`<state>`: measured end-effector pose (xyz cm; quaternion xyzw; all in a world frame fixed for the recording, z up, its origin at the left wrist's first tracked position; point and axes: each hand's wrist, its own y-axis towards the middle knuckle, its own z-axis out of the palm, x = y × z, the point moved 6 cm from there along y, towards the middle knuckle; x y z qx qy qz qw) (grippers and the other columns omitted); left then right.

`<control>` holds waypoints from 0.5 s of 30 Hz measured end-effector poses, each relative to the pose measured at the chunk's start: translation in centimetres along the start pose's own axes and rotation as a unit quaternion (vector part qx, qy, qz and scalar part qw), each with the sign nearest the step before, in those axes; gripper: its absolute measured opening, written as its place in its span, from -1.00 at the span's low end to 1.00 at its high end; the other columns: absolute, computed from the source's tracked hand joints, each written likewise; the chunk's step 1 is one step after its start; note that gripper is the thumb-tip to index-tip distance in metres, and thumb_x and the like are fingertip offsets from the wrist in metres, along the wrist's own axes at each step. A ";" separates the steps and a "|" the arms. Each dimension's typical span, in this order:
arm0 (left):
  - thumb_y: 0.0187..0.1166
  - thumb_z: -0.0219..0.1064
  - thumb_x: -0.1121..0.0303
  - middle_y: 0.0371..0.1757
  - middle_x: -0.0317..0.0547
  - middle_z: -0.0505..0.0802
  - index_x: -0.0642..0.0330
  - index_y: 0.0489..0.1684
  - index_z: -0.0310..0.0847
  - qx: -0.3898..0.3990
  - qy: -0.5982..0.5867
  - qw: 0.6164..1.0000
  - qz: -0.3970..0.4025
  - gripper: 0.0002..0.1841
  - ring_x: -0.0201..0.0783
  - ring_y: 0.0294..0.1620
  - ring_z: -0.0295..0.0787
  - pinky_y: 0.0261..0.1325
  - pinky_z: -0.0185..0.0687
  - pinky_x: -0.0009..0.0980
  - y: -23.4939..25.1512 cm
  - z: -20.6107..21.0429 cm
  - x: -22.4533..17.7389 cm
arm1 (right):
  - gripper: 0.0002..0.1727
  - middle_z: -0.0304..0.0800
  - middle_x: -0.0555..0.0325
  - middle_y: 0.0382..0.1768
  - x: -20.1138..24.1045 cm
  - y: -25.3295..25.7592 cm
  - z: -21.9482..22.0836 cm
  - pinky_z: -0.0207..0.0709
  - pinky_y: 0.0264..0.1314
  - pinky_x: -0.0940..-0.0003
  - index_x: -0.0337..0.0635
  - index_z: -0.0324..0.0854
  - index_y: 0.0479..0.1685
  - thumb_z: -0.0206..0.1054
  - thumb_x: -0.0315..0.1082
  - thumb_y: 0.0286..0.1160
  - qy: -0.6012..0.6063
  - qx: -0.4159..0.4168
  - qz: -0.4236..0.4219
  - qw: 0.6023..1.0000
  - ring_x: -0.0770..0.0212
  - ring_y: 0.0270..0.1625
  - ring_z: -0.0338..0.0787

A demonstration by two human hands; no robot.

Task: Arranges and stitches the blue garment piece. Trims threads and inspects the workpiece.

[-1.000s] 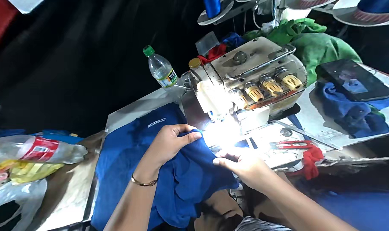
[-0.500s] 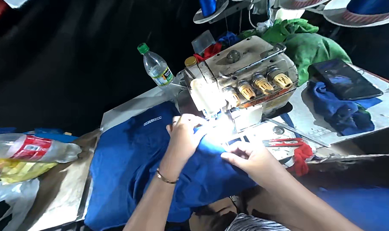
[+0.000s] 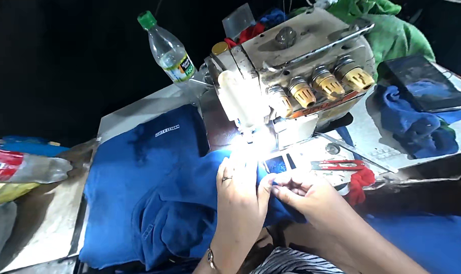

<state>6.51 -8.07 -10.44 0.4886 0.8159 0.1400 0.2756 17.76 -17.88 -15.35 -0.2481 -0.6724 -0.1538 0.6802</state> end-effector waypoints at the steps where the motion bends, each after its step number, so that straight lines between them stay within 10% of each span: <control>1: 0.74 0.17 0.03 0.62 0.00 0.61 0.18 0.37 0.70 -0.001 -0.001 1.000 -0.004 -0.52 -0.14 0.65 0.47 0.70 0.20 -0.02 0.0 0.2 0.0 | -0.94 0.86 0.39 -0.45 0.1 0.1 -0.1 0.64 -0.39 0.66 0.04 0.85 -0.26 0.52 -0.29 0.35 -0.003 -0.003 -0.003 1.000 0.53 -0.43 0.77; 15: 0.71 0.17 -0.05 0.62 0.03 0.60 0.09 0.54 0.61 0.008 0.040 0.999 -0.033 -0.44 -0.03 0.67 0.41 0.62 0.14 0.09 1.7 0.7 -0.1 | -0.93 0.86 0.39 -0.44 0.5 1.0 -0.7 0.65 -0.40 0.64 0.05 0.84 -0.26 0.51 -0.27 0.35 -0.014 -0.019 -0.006 1.000 0.52 -0.42 0.79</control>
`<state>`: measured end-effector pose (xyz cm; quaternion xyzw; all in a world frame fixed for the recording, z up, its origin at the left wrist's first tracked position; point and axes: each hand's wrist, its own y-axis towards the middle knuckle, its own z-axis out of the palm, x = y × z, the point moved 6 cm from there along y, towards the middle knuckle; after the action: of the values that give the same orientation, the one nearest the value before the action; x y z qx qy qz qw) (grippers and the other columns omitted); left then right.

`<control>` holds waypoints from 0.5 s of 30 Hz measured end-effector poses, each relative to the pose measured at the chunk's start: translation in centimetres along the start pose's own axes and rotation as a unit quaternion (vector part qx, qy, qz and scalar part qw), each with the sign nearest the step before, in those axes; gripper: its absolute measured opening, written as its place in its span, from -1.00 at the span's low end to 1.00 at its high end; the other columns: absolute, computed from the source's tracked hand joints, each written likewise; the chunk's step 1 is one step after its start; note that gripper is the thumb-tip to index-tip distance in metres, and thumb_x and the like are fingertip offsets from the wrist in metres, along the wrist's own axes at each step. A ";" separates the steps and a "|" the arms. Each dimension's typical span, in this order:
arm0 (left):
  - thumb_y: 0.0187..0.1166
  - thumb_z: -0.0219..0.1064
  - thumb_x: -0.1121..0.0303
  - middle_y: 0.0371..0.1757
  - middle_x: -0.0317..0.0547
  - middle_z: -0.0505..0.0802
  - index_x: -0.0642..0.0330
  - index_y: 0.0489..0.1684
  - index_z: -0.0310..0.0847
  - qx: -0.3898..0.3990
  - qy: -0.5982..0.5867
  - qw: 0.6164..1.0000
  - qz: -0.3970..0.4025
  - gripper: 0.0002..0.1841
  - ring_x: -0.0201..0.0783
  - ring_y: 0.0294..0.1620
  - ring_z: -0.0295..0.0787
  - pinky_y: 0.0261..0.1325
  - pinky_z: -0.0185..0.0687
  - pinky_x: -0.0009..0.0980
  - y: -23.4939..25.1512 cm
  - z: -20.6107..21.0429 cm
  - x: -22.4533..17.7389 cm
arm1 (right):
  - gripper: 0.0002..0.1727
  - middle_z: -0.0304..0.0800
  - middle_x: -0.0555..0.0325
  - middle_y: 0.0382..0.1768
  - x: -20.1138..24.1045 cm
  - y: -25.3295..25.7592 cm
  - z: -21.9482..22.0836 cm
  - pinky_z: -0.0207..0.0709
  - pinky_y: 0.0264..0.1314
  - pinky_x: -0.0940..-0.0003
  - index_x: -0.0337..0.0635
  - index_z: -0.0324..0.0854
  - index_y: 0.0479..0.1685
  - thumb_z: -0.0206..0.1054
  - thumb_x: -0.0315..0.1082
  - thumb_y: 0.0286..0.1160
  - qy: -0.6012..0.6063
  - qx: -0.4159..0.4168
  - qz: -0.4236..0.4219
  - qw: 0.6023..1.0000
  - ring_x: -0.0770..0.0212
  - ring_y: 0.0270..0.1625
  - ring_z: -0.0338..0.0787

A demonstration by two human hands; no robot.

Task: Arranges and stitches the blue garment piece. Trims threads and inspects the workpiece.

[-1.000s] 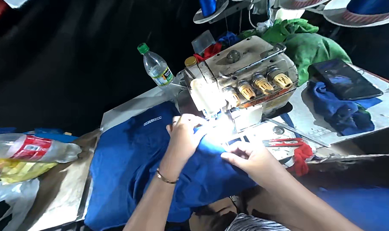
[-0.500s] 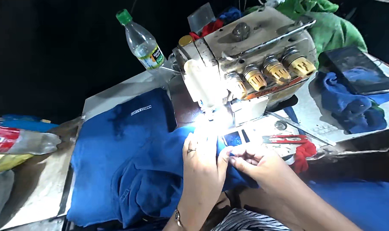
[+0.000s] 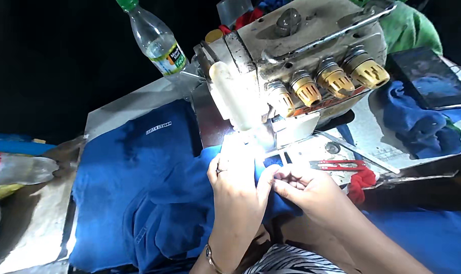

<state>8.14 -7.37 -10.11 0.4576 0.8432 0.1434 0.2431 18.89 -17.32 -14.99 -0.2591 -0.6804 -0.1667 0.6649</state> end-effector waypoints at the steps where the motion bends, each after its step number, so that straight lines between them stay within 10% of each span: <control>1: 0.72 0.15 -0.06 0.66 0.03 0.57 0.09 0.56 0.59 0.010 0.005 1.000 -0.002 -0.43 -0.03 0.73 0.35 0.68 0.08 0.11 0.1 0.1 0.0 | -0.94 0.86 0.39 -0.43 0.1 0.1 0.0 0.65 -0.40 0.63 0.05 0.83 -0.25 0.50 -0.29 0.37 0.000 -0.001 -0.004 1.000 0.51 -0.42 0.78; 11: 0.76 0.15 0.03 0.67 -0.01 0.56 0.02 0.57 0.59 0.030 -0.042 0.998 0.034 -0.51 -0.02 0.74 0.33 0.71 0.15 0.05 0.8 -0.8 0.3 | -0.92 0.85 0.37 -0.36 0.5 0.6 0.4 0.60 -0.41 0.56 0.02 0.83 -0.13 0.43 -0.30 0.58 -0.024 -0.005 -0.017 1.000 0.48 -0.42 0.74; 15: 0.83 0.10 0.14 0.82 0.06 0.26 0.24 0.68 0.32 -0.198 -0.139 0.969 -0.042 -0.46 -0.13 0.84 0.10 0.80 0.13 -0.16 -6.2 -7.3 5.2 | -0.85 0.86 0.38 -0.38 0.5 0.2 0.3 0.62 -0.42 0.51 0.03 0.86 -0.11 0.40 -0.19 0.63 -0.042 0.025 0.002 0.999 0.46 -0.44 0.75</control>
<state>-2.57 -6.48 -8.31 0.3800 0.7745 0.2321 0.4493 18.79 -16.95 -14.49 -0.2508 -0.7112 -0.1372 0.6423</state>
